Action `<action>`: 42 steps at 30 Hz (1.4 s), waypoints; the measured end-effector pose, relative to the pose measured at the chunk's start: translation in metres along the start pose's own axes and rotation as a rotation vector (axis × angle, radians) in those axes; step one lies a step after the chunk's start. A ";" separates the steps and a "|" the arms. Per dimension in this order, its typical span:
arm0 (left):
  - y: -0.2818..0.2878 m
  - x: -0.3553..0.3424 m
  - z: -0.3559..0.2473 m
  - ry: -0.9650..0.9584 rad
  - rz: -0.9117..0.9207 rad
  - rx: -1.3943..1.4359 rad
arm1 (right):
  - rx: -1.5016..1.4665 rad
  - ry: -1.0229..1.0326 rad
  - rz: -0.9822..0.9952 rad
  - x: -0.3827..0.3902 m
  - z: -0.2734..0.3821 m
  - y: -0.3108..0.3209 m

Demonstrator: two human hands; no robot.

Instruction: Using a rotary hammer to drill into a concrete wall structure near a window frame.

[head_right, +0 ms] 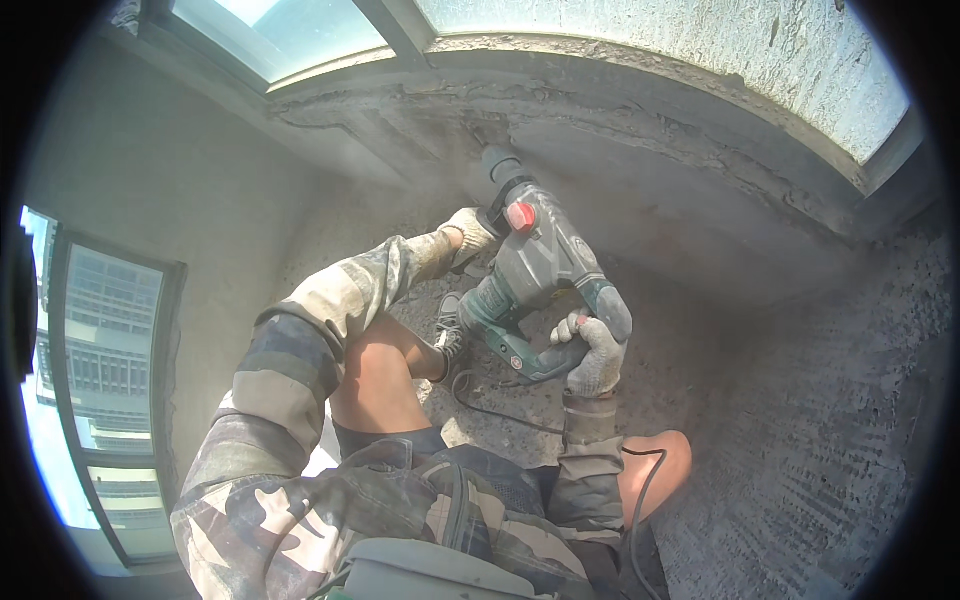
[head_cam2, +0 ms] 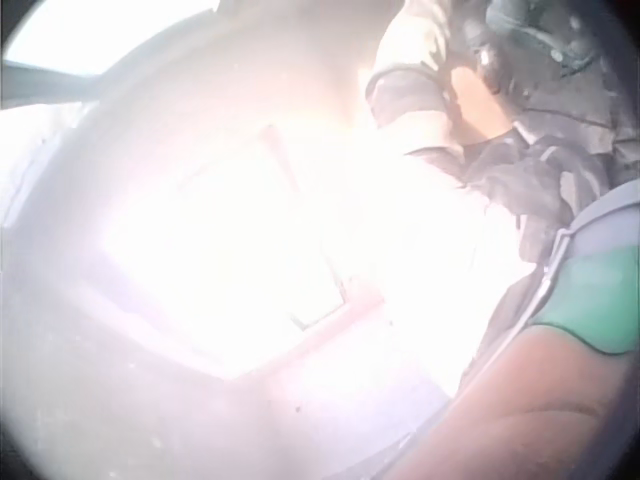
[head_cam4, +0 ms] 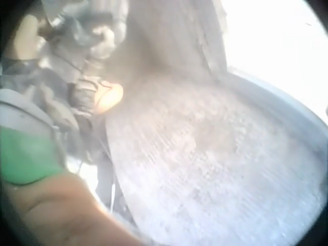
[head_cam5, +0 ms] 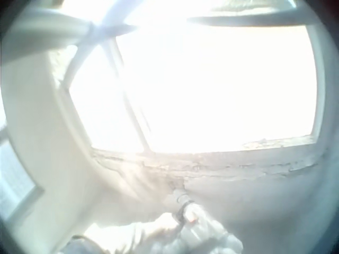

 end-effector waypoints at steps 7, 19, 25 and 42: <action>-0.010 0.037 -0.037 -0.042 -0.108 0.317 | 0.057 0.076 0.024 0.057 -0.023 0.029; -0.010 0.029 0.006 -0.097 -0.275 0.380 | 0.234 0.032 0.055 0.063 -0.080 0.034; -0.017 0.010 0.041 -0.074 -0.242 0.490 | 0.266 -0.086 0.186 0.039 -0.126 0.036; 0.008 0.015 0.026 0.041 -0.256 0.442 | 0.314 -0.024 0.169 0.017 -0.097 0.026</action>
Point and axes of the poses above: each hand's wrist, its own x-axis away from the middle knuckle, its own y-axis out of the back of the hand, z = x × y, the point moved 5 cm from there along -x, towards the middle knuckle, and after that the axes turned 9 degrees about x, right-handed, at the moved point
